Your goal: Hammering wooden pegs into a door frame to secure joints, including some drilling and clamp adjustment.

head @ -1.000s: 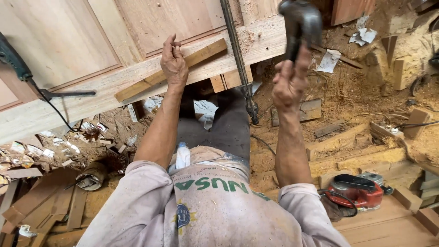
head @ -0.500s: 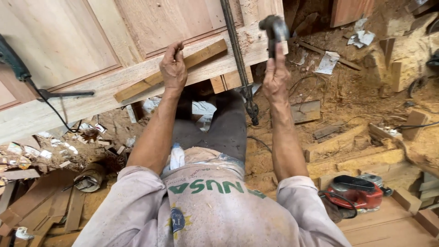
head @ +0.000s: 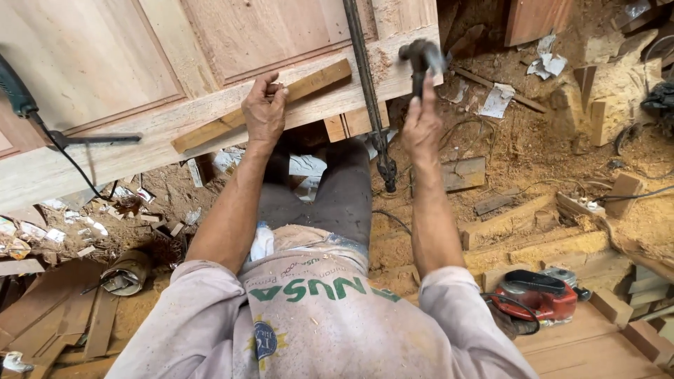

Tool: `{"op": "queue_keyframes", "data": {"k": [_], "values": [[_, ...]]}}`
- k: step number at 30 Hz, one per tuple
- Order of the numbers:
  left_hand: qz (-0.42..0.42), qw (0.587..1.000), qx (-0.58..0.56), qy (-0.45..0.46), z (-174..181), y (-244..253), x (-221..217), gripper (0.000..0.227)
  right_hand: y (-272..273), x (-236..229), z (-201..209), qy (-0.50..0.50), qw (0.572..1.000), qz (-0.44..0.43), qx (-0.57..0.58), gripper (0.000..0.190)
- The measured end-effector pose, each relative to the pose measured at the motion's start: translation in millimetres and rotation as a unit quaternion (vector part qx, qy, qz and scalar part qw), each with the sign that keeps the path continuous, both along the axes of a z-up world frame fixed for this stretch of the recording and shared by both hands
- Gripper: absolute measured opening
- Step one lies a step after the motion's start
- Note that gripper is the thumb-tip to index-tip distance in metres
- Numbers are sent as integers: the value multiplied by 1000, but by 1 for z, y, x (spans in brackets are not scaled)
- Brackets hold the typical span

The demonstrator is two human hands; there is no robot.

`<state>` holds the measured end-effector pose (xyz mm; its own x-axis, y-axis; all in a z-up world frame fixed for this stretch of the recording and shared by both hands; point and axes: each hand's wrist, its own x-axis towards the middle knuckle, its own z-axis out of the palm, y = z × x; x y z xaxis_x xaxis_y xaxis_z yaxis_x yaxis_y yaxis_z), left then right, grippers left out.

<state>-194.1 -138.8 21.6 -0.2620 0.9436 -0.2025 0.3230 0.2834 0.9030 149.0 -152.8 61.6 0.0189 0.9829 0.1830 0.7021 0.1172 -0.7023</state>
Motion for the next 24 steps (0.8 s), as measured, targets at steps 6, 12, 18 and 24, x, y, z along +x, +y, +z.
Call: {"op": "queue_keyframes", "data": {"k": [6, 12, 18, 24], "values": [[-16, 999, 6, -40, 1, -2, -3, 24, 16, -7, 77, 98, 995, -25, 17, 47], [8, 999, 6, -51, -5, -5, -2, 24, 18, -36, 104, 200, 941, -40, 269, 24], [10, 997, -10, -71, 0, -4, -2, 21, 5, -11, 21, 73, 994, 39, -67, 52], [11, 998, -12, -54, 12, -1, -3, 18, 11, -6, 68, 91, 995, -28, 7, 45]]}}
